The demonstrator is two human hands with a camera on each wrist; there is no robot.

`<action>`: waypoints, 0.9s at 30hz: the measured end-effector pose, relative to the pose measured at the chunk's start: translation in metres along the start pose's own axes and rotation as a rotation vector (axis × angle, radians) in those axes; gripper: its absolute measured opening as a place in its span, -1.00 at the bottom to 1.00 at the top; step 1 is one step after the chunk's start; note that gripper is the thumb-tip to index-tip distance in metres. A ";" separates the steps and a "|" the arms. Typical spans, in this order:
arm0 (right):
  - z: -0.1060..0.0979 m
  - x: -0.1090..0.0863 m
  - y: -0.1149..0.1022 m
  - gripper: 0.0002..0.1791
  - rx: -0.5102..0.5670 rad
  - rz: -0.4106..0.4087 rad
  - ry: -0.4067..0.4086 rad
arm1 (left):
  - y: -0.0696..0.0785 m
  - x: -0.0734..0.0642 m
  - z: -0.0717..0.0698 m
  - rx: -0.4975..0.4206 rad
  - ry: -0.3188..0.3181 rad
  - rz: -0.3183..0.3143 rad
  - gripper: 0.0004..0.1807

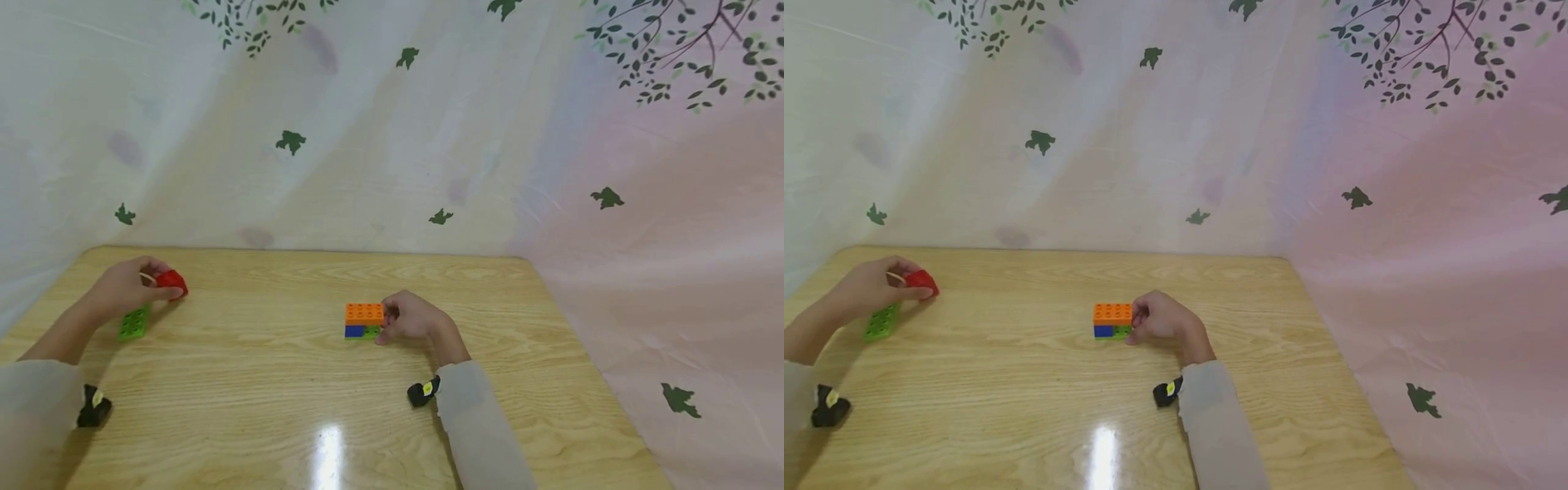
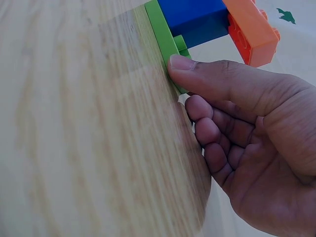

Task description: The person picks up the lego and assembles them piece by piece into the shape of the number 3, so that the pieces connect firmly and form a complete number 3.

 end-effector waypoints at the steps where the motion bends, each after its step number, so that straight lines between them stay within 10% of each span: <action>1: 0.000 0.000 0.000 -0.72 0.001 -0.001 0.001 | 0.001 0.000 0.000 -0.001 0.003 0.001 -0.24; 27: -0.001 -0.003 0.000 -0.71 -0.002 0.002 -0.005 | 0.089 0.005 -0.006 -0.021 0.047 0.152 -0.38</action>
Point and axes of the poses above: each hand's wrist, its own x-axis towards the middle knuckle, its own z-axis out of the palm, y = z × x, the point moved 5 cm from there along x, towards the middle knuckle, and after that the axes turned 7 degrees about -y, right-handed, at the moved point
